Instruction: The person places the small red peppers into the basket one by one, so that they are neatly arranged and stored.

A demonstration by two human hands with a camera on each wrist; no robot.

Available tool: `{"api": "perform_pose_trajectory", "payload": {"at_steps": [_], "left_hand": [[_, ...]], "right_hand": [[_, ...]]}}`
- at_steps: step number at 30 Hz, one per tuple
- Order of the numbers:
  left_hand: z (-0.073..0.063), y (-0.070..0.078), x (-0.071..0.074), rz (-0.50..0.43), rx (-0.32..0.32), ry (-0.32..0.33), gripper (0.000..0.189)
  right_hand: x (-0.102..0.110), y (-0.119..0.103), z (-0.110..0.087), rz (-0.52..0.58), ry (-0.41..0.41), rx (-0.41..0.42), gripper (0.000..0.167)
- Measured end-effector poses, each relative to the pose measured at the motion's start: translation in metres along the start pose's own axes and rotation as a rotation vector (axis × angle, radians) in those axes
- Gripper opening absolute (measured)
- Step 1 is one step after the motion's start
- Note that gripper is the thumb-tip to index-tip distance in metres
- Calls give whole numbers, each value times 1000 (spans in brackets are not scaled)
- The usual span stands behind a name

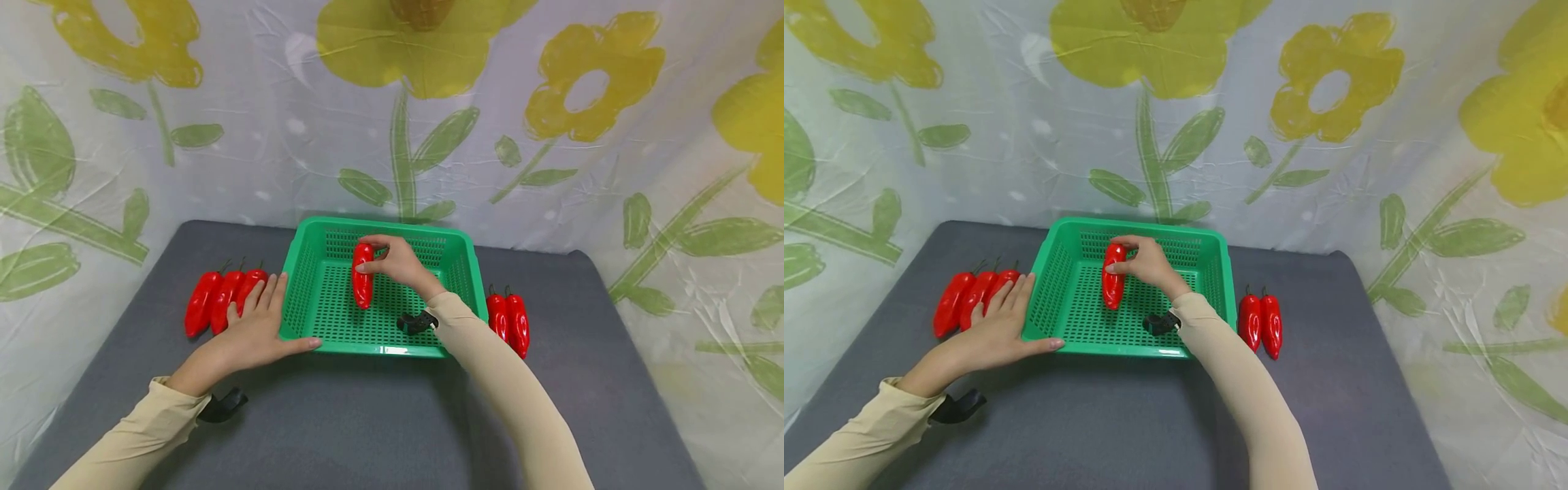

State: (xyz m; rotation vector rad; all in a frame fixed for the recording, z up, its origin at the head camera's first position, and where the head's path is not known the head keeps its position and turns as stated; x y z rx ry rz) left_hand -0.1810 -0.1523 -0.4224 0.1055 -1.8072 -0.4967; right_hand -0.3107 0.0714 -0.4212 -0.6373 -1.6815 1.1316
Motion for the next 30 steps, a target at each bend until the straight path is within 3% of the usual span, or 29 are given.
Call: {"api": "perform_pose_trajectory", "payload": {"at_steps": [22,30], "left_hand": [[1,0,0,1,-3,4,133],[1,1,1,5,-4,9,133]], "right_hand": [[-44,2,26,-92,-110,19,58],[-54,4,34,-128,-110,13,56]]}}
Point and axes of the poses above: each hand's wrist, its own z-axis towards the middle knuckle, its own x-axis out of the back of the hand, y = z × x, the point moved 6 cm from there along z, towards the middle knuckle, and after that the axes turned 4 degrees about z, right-handed, at the moved point
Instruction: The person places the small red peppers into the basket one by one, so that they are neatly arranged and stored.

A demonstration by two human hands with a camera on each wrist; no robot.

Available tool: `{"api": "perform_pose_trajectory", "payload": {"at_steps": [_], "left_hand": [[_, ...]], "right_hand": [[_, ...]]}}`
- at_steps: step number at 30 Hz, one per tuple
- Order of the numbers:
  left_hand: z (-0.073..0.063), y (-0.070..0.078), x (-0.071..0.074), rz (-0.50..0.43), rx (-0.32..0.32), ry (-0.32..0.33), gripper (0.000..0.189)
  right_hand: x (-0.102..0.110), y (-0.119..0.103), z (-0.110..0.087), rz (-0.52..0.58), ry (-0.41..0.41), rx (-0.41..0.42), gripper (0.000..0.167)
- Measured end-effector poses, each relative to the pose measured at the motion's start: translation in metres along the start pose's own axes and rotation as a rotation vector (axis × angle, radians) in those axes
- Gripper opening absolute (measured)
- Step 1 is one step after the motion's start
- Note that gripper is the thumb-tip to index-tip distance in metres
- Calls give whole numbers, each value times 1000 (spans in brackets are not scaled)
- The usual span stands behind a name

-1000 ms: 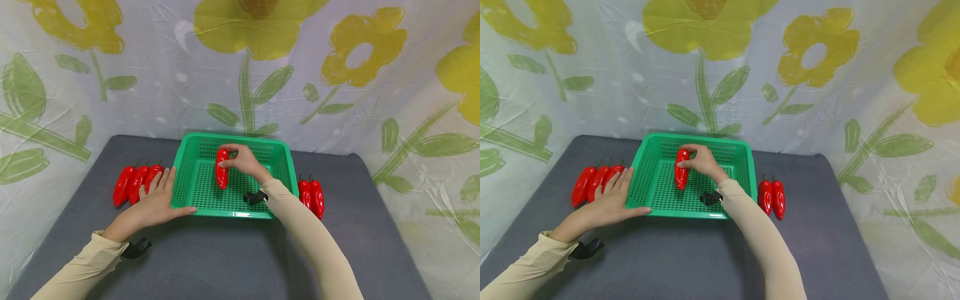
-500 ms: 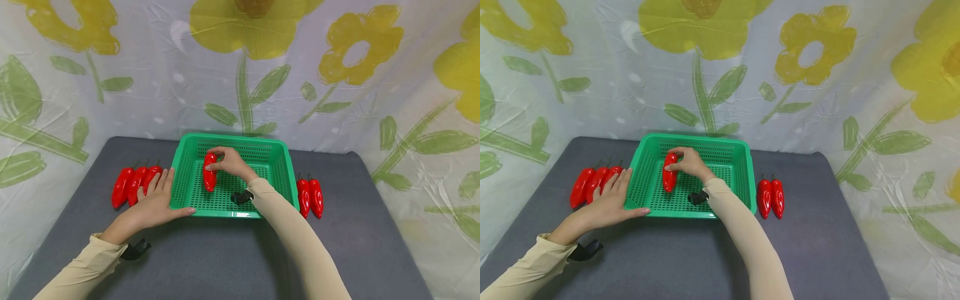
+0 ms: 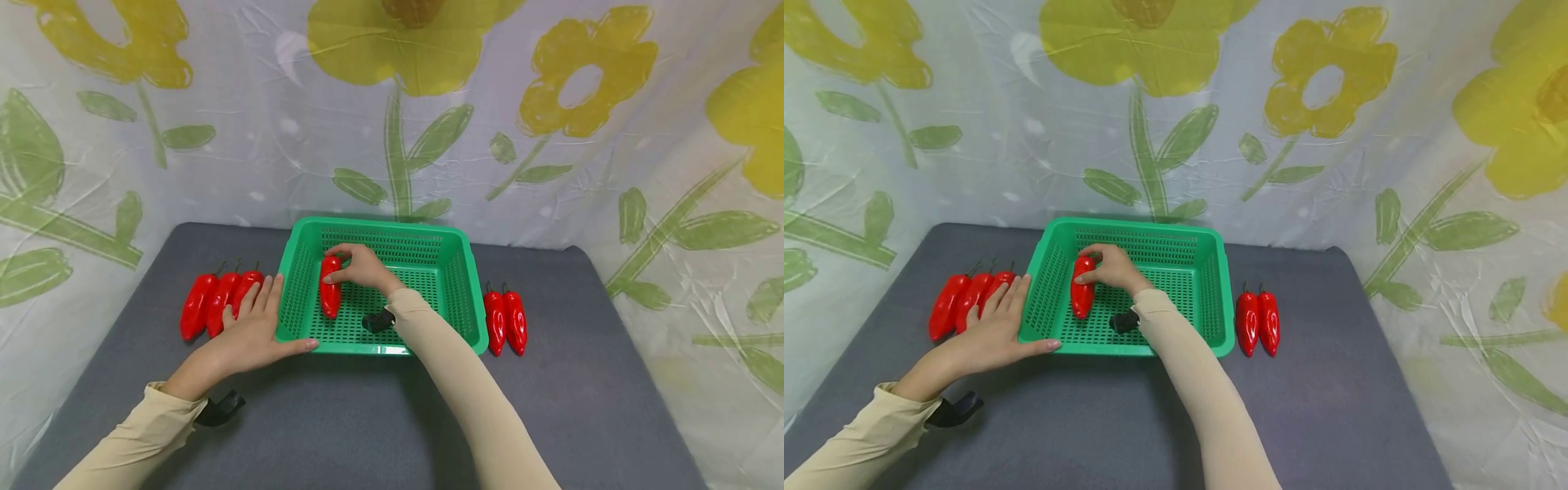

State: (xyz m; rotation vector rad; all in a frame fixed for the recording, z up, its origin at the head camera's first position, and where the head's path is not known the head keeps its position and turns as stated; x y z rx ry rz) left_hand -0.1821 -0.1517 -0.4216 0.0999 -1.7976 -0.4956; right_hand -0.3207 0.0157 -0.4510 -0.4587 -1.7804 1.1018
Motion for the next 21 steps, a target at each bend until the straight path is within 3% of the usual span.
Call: {"api": "perform_pose_trajectory", "payload": {"at_steps": [6,21], "left_hand": [[0,0,0,1,-1,1,133],[0,0,-1,12,-2,0,134]], "right_hand": [[-8,-4,5,-2,-19,17,55],[-25,0,13,-28,-28,-29,50]]}}
Point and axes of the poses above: each hand's wrist, its own z-axis towards the middle knuckle, its own x-axis out of the back of the hand, y = z × x, the point moved 6 cm from there along z, towards the middle knuckle, and after that the axes turned 4 degrees about z, right-handed, at the moved point
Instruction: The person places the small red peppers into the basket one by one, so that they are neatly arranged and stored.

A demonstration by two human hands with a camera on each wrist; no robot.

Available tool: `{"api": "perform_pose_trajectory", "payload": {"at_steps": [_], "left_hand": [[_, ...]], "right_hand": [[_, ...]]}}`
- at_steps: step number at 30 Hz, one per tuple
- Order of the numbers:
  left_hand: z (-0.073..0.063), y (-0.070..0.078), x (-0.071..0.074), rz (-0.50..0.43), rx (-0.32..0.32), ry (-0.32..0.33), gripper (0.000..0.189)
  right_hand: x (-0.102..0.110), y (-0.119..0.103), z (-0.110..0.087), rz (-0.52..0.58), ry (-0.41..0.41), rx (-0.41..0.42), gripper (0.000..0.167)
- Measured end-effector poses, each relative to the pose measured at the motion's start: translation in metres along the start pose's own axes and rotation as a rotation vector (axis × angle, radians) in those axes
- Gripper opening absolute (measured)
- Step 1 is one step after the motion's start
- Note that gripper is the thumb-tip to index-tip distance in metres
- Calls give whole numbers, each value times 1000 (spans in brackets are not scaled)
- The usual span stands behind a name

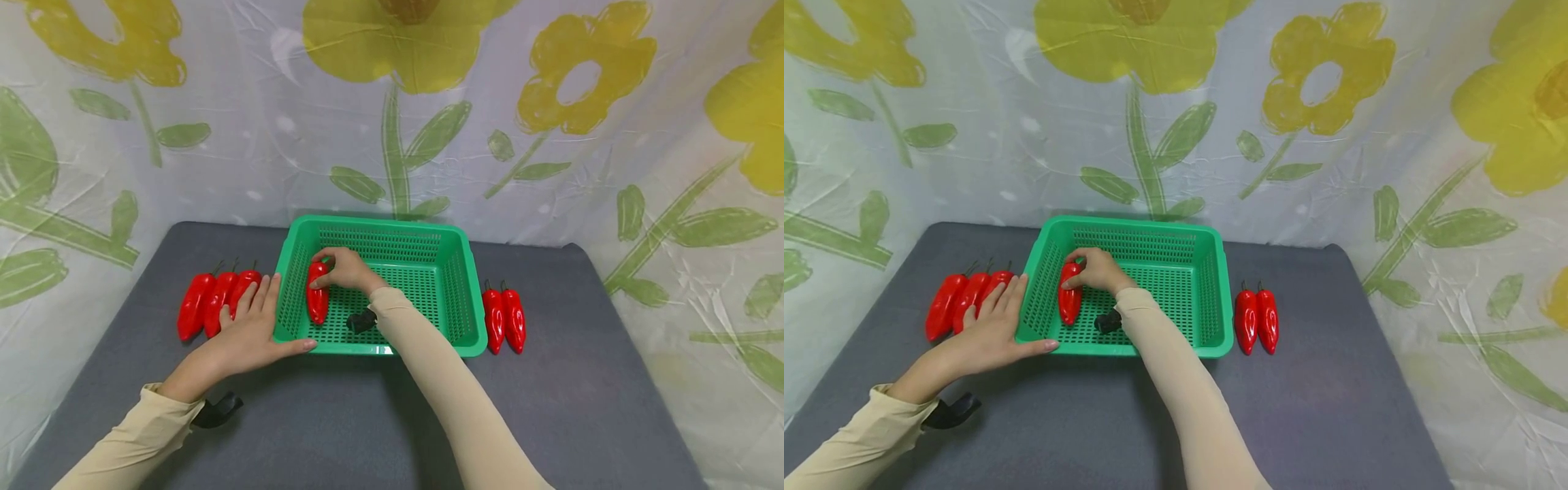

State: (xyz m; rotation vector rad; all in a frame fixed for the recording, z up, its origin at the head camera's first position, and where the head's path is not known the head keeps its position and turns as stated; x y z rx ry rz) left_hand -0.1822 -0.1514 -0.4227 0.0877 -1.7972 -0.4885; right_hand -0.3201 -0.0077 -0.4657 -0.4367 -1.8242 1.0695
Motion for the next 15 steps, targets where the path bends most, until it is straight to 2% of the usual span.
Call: {"api": "perform_pose_trajectory", "payload": {"at_steps": [15], "left_hand": [[1,0,1,-6,-4,-4,133]], "right_hand": [[-1,1,3,-41,2,-2,49]]}}
Point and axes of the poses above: each hand's wrist, its own z-axis towards the middle knuckle, its own x-axis out of the back of the hand, y = z × x, the point moved 6 cm from there along z, towards the middle knuckle, and after that the axes turned 4 degrees about z, right-handed, at the moved point
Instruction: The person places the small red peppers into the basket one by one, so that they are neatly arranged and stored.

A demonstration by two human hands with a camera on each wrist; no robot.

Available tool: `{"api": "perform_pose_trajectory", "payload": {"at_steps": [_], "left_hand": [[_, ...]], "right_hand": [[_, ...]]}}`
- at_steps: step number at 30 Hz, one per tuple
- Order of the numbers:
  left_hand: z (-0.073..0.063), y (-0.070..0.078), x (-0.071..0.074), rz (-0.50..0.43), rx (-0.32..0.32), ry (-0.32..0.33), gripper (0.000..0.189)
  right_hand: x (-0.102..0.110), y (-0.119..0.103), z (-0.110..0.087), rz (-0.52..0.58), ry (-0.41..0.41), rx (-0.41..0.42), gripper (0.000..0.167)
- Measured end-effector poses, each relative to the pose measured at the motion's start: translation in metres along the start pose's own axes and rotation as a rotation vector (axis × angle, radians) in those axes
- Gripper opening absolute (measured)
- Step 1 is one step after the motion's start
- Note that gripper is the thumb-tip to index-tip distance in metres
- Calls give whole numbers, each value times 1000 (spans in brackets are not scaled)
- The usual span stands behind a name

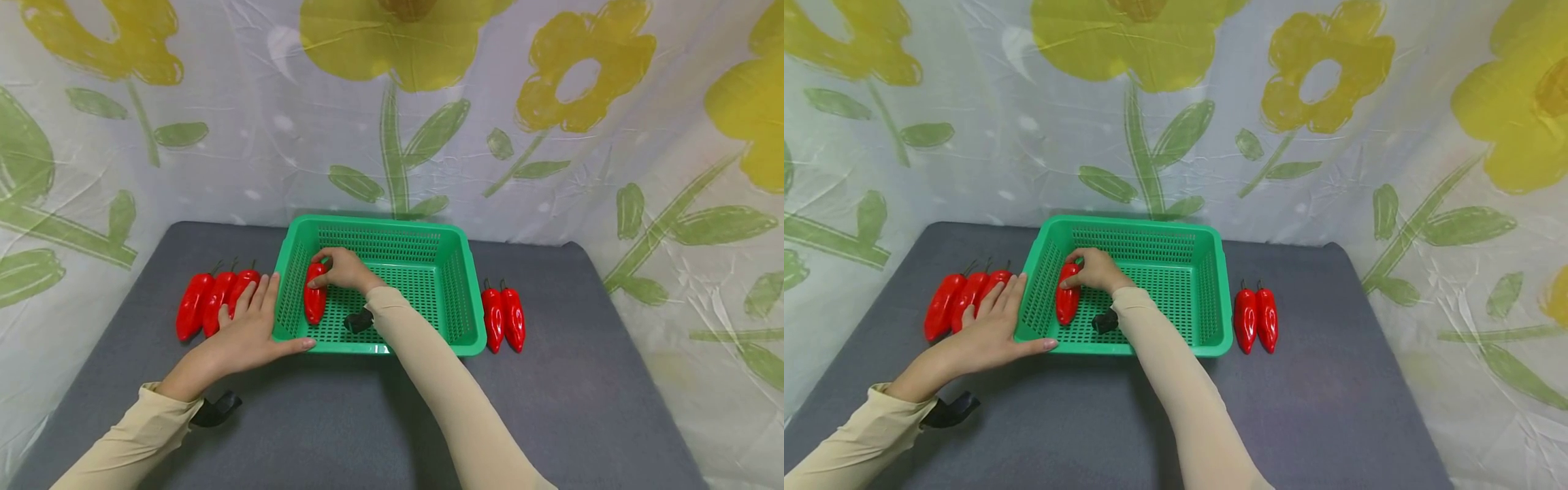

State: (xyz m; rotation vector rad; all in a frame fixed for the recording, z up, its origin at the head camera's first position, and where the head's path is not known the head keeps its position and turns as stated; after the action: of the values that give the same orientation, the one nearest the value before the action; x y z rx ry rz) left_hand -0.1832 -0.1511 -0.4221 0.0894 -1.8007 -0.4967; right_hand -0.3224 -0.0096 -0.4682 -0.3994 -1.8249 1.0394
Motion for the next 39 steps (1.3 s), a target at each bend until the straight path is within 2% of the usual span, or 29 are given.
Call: {"api": "perform_pose_trajectory", "payload": {"at_steps": [13,27,39], "left_hand": [[0,-1,-1,-7,3,-8,133],[0,0,0,-8,9,-10,133],[-1,1,2,-8,13,-14,133]], "right_hand": [[0,-2,-1,-44,-2,5,53],[2,-3,-2,-26,-23,-3,56],[15,-8,-6,-33,-12,8,57]]}}
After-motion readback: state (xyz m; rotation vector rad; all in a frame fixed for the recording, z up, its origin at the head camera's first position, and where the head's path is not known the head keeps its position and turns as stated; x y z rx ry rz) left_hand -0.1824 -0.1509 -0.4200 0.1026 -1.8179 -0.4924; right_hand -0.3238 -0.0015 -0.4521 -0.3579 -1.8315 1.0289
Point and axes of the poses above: each hand's wrist, its own z-axis towards the middle knuckle, its own x-axis out of the back of the hand, y = z × x, the point moved 6 cm from there along z, towards the middle knuckle, and after that the axes turned 4 degrees about z, right-handed, at the moved point
